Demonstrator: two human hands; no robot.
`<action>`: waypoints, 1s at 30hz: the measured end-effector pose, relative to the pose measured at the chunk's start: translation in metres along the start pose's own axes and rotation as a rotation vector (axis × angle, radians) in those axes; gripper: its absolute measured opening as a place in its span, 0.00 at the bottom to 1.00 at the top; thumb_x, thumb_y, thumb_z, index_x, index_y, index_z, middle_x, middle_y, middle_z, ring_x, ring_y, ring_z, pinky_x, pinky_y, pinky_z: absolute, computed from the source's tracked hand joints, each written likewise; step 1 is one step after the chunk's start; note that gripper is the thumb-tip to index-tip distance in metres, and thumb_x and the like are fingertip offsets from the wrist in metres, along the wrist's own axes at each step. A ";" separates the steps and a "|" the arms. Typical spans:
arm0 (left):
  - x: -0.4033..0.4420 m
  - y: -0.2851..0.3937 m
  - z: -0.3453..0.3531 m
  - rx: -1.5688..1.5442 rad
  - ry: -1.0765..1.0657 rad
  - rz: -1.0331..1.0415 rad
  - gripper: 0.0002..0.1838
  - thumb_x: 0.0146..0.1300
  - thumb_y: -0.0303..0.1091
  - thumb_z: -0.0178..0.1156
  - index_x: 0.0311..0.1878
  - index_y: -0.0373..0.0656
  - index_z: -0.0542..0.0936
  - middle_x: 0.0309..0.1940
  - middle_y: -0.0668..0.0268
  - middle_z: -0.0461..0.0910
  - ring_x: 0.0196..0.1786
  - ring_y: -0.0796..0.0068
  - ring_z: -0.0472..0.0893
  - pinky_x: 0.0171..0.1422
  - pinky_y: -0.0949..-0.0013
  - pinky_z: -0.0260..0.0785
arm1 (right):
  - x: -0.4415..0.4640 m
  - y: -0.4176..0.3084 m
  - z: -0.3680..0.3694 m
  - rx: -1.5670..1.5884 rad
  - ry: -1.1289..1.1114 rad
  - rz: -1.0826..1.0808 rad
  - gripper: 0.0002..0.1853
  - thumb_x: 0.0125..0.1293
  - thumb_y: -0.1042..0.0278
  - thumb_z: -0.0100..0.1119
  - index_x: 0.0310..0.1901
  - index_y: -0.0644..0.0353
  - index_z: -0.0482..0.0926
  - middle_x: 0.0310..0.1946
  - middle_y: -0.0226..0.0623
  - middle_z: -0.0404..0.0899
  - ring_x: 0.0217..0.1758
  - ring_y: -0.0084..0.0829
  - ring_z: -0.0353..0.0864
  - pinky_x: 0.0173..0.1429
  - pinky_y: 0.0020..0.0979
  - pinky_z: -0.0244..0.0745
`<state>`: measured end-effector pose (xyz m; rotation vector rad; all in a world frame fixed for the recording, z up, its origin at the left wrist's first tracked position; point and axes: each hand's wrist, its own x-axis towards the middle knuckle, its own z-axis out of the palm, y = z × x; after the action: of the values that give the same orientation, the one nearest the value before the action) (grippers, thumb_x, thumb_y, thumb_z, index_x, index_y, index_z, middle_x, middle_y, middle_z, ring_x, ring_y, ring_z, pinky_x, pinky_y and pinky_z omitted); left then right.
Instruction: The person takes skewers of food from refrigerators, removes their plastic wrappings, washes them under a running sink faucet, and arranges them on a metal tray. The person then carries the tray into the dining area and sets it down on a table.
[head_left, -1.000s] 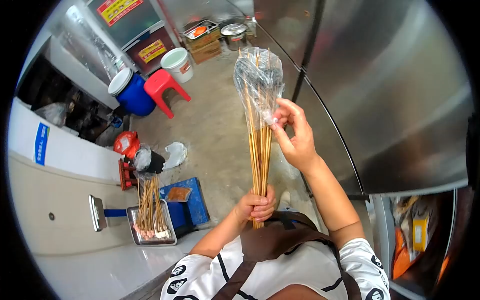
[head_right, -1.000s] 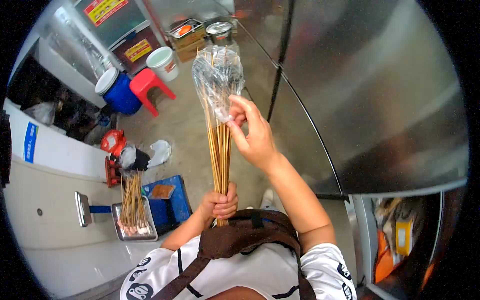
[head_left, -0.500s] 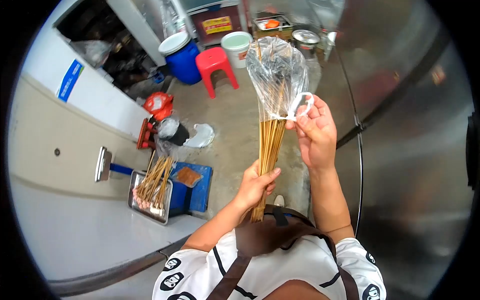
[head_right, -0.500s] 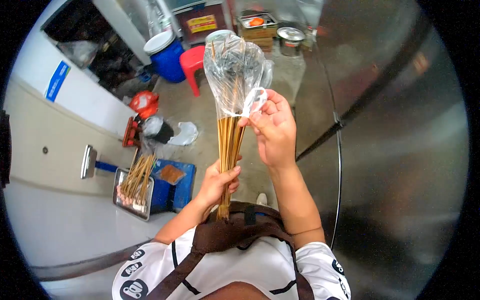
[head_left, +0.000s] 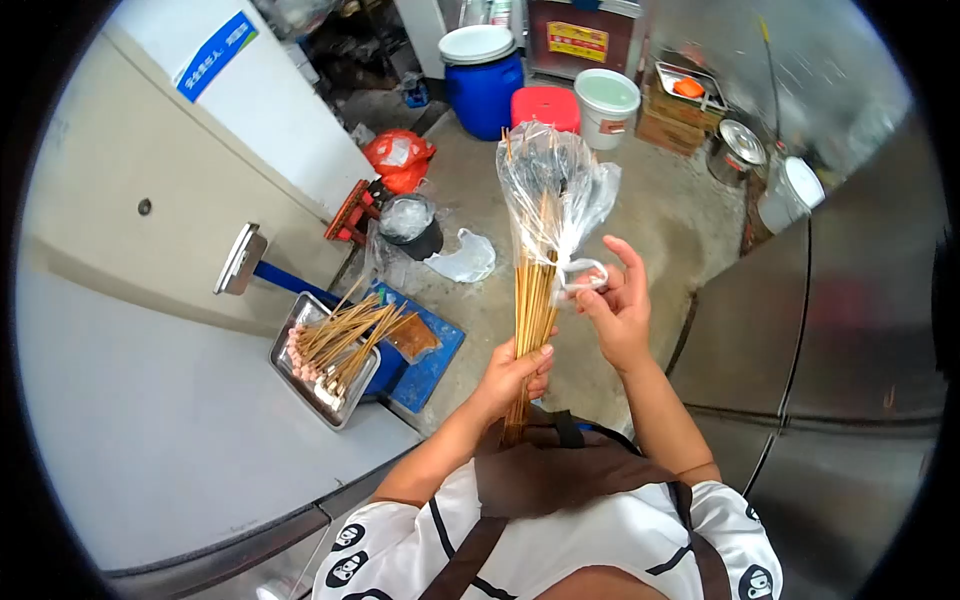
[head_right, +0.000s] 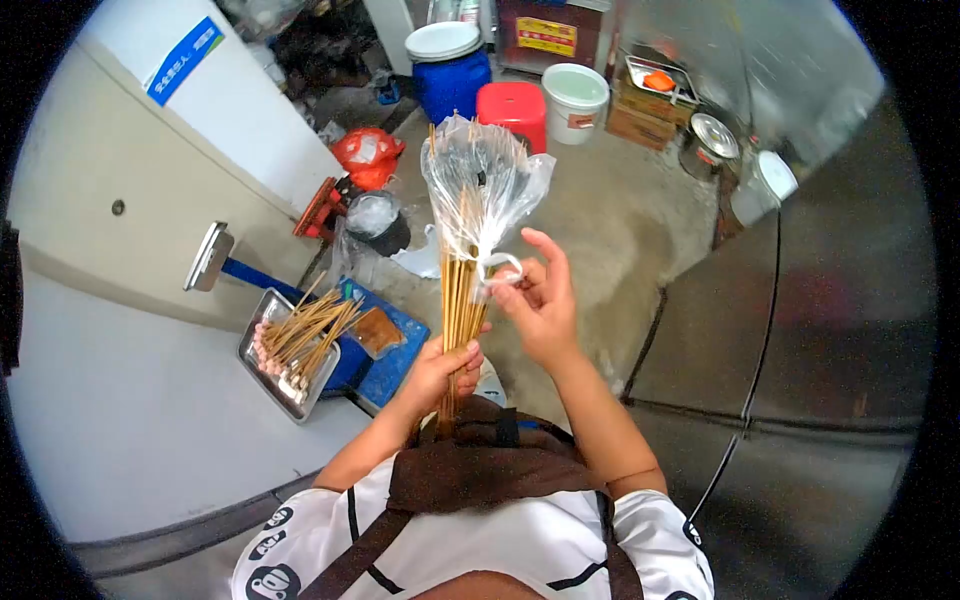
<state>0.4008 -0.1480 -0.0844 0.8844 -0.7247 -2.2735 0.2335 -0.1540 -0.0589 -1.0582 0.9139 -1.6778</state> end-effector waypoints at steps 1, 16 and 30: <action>0.008 0.010 -0.007 -0.023 0.015 0.010 0.21 0.61 0.30 0.57 0.56 0.37 0.67 0.20 0.73 0.63 0.17 0.84 0.62 0.21 0.78 0.55 | 0.017 0.006 0.007 -0.004 -0.022 0.019 0.31 0.59 0.81 0.53 0.63 0.62 0.52 0.38 0.35 0.75 0.39 0.25 0.76 0.44 0.26 0.72; 0.098 0.115 -0.043 0.058 0.171 0.140 0.22 0.59 0.25 0.57 0.57 0.37 0.67 0.16 0.70 0.64 0.14 0.82 0.61 0.18 0.75 0.54 | 0.221 0.063 0.055 -0.738 -0.262 -0.599 0.28 0.53 0.87 0.55 0.58 0.67 0.63 0.35 0.43 0.75 0.34 0.33 0.76 0.38 0.29 0.72; 0.201 0.157 -0.025 -0.117 0.443 0.386 0.19 0.61 0.24 0.56 0.55 0.39 0.67 0.18 0.72 0.66 0.15 0.83 0.63 0.18 0.78 0.56 | 0.350 0.092 0.043 -0.476 -0.531 -0.436 0.34 0.49 0.83 0.57 0.61 0.64 0.57 0.29 0.35 0.70 0.27 0.27 0.71 0.33 0.26 0.69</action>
<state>0.3473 -0.3982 -0.0782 1.0417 -0.5027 -1.6848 0.2296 -0.5183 -0.0409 -2.0284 0.7724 -1.4108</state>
